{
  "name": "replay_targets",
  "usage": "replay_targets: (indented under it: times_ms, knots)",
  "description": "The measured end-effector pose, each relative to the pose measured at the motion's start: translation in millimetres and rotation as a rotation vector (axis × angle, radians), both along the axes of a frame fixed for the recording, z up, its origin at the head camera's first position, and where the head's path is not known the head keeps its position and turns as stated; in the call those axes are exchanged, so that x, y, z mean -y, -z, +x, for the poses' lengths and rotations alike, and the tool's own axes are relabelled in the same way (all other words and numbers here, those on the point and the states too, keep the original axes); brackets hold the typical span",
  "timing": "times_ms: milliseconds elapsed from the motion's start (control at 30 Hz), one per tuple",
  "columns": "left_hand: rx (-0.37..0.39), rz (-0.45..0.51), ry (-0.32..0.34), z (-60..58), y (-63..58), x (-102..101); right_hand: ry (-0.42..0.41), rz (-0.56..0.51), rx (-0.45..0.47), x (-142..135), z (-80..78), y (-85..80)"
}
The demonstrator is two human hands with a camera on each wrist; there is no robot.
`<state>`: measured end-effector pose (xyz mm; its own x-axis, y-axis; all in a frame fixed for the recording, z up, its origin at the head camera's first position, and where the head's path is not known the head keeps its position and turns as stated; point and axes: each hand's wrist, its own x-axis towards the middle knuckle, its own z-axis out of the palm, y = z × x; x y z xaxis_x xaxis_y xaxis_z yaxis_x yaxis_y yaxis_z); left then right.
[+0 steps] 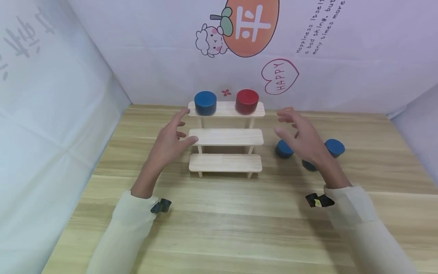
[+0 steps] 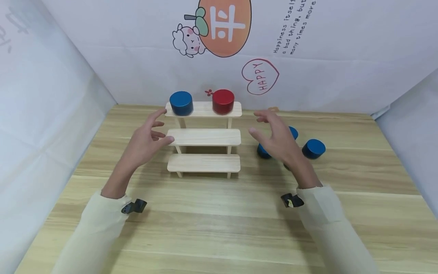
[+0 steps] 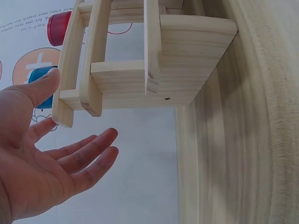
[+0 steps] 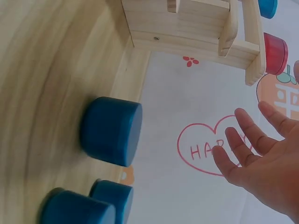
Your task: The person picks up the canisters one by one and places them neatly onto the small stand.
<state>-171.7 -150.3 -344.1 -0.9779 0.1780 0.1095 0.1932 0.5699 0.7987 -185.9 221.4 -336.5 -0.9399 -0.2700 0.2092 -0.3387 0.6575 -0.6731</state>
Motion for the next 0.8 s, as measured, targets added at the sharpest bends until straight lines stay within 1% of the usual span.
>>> replay_targets:
  times_ms: [67, 167, 333, 500, 633, 733, 800]
  knots:
    - [-0.002, 0.002, 0.0, 0.9, 0.5, 0.3, 0.002, -0.011, -0.016, -2.0, 3.6, 2.8]
    - [0.009, 0.002, -0.007, 2.7, 1.4, 0.1, 0.021, -0.012, -0.011, -5.2, 8.4, 6.1]
    - [0.022, 0.001, -0.016, 6.3, 3.1, -0.7, 0.066, -0.029, 0.03, -16.9, 16.7, 12.6]
    - [-0.007, 0.005, -0.027, 10.5, 6.8, 0.0, 0.091, -0.041, 0.047, -34.7, 25.2, 20.5]
    - [-0.029, 0.014, -0.03, 14.2, 8.5, -0.1, 0.08, -0.048, 0.034, -50.3, 31.6, 28.0]
    - [-0.043, 0.02, -0.027, 16.7, 9.0, -0.7, 0.081, -0.034, 0.012, -61.9, 37.3, 33.7]
    - [-0.05, 0.02, -0.03, 17.8, 9.5, -0.9, 0.101, -0.025, 0.016, -68.4, 41.0, 36.1]
